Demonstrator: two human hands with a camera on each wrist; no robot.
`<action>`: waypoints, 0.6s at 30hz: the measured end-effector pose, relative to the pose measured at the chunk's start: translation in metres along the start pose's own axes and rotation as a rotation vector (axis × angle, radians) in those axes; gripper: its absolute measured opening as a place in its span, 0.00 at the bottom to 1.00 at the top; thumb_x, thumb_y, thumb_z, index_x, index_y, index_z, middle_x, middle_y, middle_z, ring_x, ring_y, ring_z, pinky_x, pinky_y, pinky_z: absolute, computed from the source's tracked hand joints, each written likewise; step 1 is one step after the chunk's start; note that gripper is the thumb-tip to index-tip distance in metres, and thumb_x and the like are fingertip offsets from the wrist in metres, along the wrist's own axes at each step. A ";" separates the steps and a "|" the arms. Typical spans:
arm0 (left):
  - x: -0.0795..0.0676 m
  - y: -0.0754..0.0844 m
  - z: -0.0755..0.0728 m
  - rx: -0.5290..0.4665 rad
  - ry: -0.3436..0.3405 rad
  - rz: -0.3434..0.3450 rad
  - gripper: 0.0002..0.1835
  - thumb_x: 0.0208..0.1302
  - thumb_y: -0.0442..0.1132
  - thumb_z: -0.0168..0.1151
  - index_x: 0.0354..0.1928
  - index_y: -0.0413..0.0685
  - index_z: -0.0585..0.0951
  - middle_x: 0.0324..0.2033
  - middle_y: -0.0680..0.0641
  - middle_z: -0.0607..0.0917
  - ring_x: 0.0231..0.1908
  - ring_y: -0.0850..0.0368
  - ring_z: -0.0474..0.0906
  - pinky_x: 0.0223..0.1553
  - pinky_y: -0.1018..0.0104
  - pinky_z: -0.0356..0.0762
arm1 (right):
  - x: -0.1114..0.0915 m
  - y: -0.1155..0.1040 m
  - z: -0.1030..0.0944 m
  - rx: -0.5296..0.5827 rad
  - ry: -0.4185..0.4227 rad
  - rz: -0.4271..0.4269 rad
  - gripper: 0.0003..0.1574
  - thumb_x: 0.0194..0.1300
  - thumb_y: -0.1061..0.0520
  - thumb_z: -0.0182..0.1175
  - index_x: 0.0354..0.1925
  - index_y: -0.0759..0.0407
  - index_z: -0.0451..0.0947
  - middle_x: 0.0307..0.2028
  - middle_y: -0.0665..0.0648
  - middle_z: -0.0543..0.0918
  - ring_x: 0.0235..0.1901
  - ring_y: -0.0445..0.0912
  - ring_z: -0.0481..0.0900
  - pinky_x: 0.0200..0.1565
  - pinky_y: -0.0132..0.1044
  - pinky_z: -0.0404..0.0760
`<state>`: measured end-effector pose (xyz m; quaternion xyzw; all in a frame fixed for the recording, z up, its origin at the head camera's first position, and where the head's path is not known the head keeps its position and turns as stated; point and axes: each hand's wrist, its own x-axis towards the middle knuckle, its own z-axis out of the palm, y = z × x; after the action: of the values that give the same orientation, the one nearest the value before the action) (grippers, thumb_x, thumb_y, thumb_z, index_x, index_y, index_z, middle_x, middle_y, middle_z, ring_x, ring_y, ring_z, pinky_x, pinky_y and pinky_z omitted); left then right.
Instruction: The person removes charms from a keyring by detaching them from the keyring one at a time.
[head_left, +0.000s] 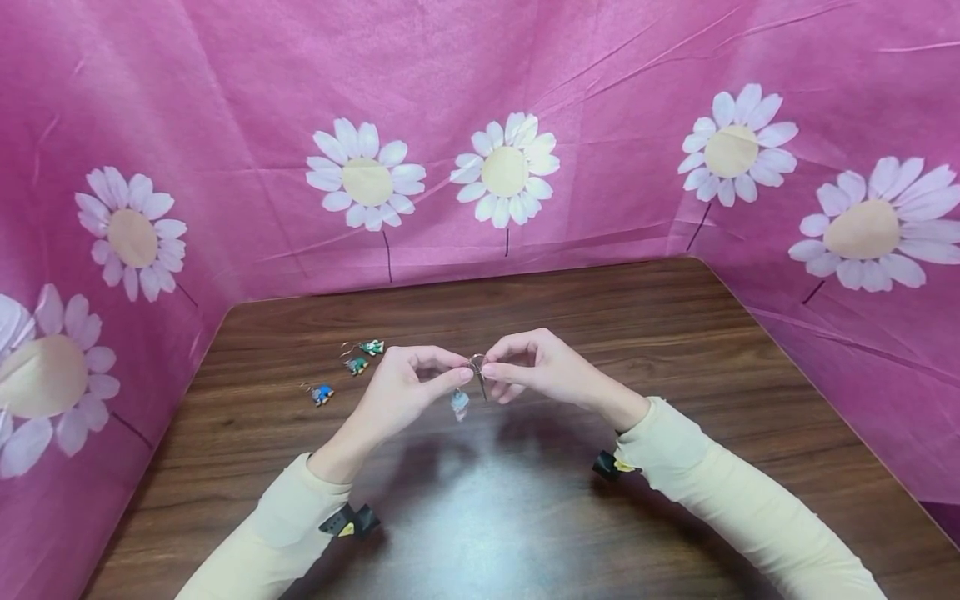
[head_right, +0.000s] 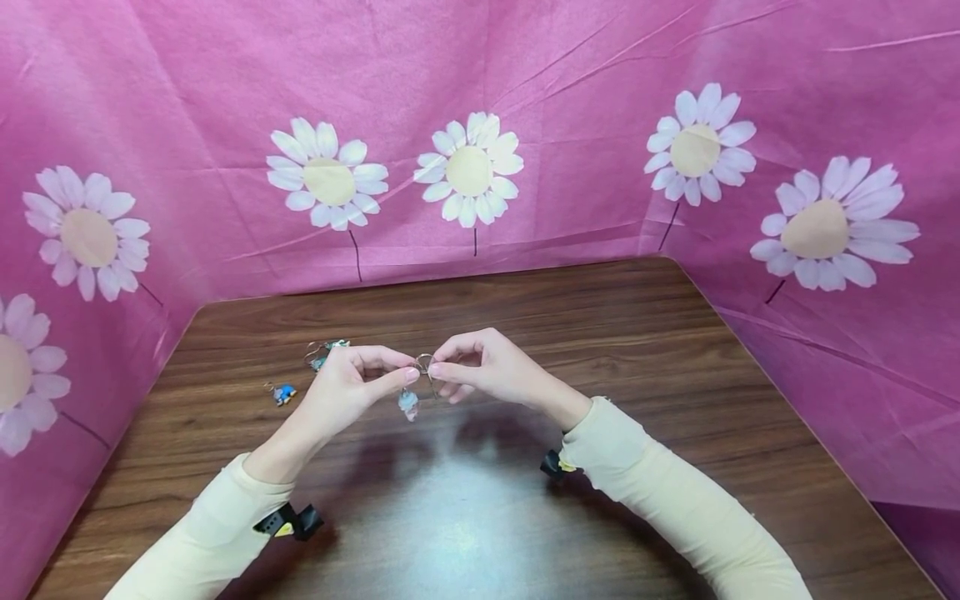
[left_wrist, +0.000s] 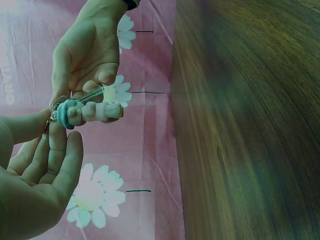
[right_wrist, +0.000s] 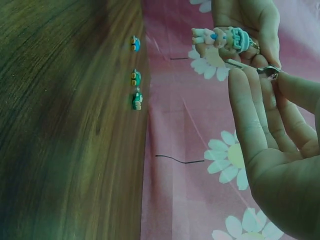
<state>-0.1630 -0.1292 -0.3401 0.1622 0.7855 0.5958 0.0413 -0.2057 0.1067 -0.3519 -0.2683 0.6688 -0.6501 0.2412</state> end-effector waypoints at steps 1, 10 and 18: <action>0.000 0.000 0.000 0.000 0.001 0.000 0.09 0.64 0.39 0.73 0.41 0.41 0.90 0.35 0.42 0.90 0.30 0.57 0.85 0.32 0.67 0.80 | 0.000 0.000 0.000 -0.002 -0.001 0.001 0.10 0.71 0.62 0.63 0.45 0.70 0.82 0.37 0.67 0.85 0.33 0.54 0.87 0.40 0.59 0.85; 0.001 0.000 0.002 0.030 0.009 -0.035 0.10 0.62 0.40 0.74 0.41 0.42 0.90 0.33 0.46 0.90 0.30 0.57 0.85 0.30 0.69 0.79 | 0.002 0.000 -0.001 -0.002 -0.033 0.005 0.13 0.78 0.57 0.55 0.45 0.67 0.79 0.34 0.63 0.83 0.26 0.49 0.84 0.34 0.53 0.87; -0.001 -0.005 0.005 0.042 0.011 -0.051 0.09 0.61 0.39 0.74 0.41 0.43 0.90 0.31 0.48 0.90 0.28 0.56 0.85 0.28 0.69 0.78 | 0.001 0.000 -0.001 -0.038 -0.052 -0.001 0.12 0.77 0.57 0.57 0.45 0.66 0.79 0.34 0.75 0.79 0.24 0.49 0.82 0.31 0.47 0.86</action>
<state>-0.1616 -0.1265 -0.3459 0.1398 0.8020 0.5787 0.0487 -0.2070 0.1064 -0.3523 -0.2901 0.6742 -0.6303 0.2530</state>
